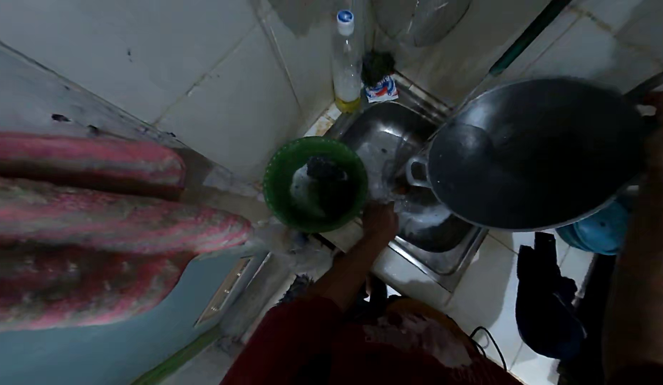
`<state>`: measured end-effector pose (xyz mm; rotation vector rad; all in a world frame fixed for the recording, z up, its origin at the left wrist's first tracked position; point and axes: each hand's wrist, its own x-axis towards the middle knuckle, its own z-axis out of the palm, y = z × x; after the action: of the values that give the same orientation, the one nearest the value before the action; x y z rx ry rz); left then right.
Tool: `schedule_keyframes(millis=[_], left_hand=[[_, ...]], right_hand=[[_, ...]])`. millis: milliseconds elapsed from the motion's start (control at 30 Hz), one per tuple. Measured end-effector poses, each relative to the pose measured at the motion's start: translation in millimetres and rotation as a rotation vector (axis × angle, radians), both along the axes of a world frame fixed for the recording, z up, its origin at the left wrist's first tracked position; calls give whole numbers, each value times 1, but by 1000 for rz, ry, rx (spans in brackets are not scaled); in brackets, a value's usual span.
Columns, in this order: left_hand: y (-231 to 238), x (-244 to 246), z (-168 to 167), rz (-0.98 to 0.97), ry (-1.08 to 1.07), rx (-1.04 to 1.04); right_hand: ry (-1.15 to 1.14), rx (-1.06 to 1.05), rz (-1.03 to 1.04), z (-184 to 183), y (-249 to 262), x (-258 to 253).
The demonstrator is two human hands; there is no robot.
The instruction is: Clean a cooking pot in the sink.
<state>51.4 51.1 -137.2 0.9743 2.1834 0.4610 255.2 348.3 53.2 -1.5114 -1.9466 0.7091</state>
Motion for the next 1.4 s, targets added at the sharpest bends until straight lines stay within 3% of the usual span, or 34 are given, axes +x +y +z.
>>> schedule_keyframes(millis=[167, 233, 300, 467, 567, 667, 767, 867, 933, 1000, 1067, 1133, 1233, 1333, 1400], left_hand=[[93, -21, 7, 747, -1085, 491], [113, -33, 25, 827, -1229, 531], [123, -42, 43, 786, -1154, 532], [124, -51, 43, 337, -933, 463], [121, -55, 46, 307, -910, 393], [123, -65, 68, 150, -593, 246], [131, -75, 70, 12, -413, 282], [116, -77, 75, -63, -544, 232], [95, -76, 85, 7, -801, 177], [78, -74, 86, 132, -990, 255], [67, -76, 98, 241, -1003, 348], [61, -78, 114, 321, -876, 326], [60, -92, 132, 301, -745, 228], [60, -108, 138, 237, -686, 160], [60, -119, 140, 219, -653, 131]], right_hand=[[-6, 20, -59, 28, -35, -4], [-18, 32, -60, 34, -40, 0], [-3, 23, -94, 36, -43, 6], [22, 14, -109, 32, -41, 15], [23, 10, -92, 29, -45, 7], [-15, 31, -89, 33, -56, -8], [-72, 52, -107, 39, -69, -19], [-60, 81, -127, 38, -67, -18], [-36, 46, -165, 33, -58, -11], [-5, -59, -194, 23, -50, -4], [21, -138, -191, 6, -48, -4], [-47, -106, -165, -9, -58, -8], [-340, 83, 238, -17, -111, -20], [-591, -47, 763, -33, -178, -48], [-643, -69, 883, -40, -199, -65]])
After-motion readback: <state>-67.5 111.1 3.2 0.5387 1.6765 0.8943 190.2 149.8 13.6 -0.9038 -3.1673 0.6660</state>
